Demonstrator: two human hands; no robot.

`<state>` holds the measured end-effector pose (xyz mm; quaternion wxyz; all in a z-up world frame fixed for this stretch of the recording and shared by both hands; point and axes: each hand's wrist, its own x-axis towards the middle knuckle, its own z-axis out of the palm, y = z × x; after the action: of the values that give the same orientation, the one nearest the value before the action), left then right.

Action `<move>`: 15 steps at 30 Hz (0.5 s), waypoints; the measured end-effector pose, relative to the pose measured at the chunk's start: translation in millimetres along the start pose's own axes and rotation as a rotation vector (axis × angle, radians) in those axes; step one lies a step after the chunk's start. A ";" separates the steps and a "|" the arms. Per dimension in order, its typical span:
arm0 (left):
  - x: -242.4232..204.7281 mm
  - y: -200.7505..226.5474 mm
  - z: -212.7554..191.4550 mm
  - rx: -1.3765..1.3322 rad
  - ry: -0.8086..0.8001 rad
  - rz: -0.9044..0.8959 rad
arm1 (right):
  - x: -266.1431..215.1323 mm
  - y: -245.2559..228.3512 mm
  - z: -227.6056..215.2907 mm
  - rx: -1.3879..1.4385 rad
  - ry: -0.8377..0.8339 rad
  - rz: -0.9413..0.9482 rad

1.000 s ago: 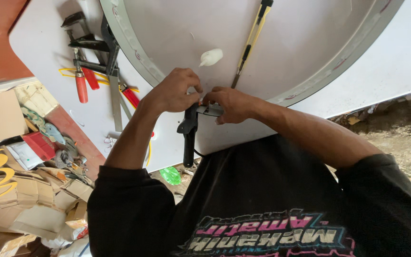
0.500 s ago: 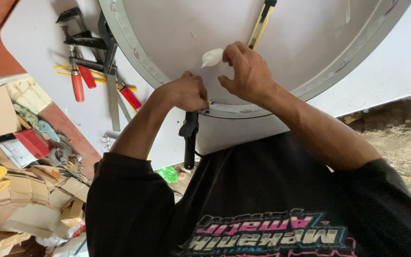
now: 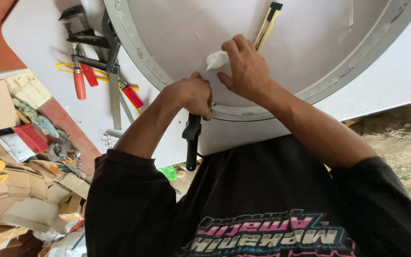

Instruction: The person secures a black cable to the edge of a large circular light fixture using a clamp, applies glue to the cable, and uses a utility knife to trim excess material. The person then repositions the clamp and continues adjusting the cable along the fixture's rim.

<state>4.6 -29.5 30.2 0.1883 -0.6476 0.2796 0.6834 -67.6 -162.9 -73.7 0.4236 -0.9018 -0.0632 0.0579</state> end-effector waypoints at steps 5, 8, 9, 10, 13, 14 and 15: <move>19.4 -24.3 25.9 -0.139 0.176 0.081 | -21.4 -26.1 -27.1 0.067 -0.369 0.158; 38.0 -41.6 46.9 -0.182 0.386 0.249 | -26.6 -37.6 -20.1 0.200 -0.692 0.129; 40.7 -45.1 52.2 -0.231 0.510 0.349 | -27.8 -40.3 -13.8 0.172 -0.759 0.079; 36.9 -47.6 56.0 -0.229 0.509 0.352 | -31.2 -41.3 -7.6 0.173 -0.758 0.083; 20.6 -55.3 68.9 -0.379 0.613 0.404 | -36.2 -44.7 10.6 0.132 -0.779 0.093; 15.0 -55.0 72.1 -0.390 0.688 0.383 | -37.2 -43.7 14.7 0.129 -0.760 0.087; 10.3 -53.7 74.0 -0.399 0.764 0.366 | -38.4 -41.6 17.5 0.123 -0.740 0.083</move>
<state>-20.7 57.2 13.0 -0.1802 -0.8164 0.3017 0.4583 -110.9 -129.6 -50.8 0.4226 -0.7946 -0.1716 0.4008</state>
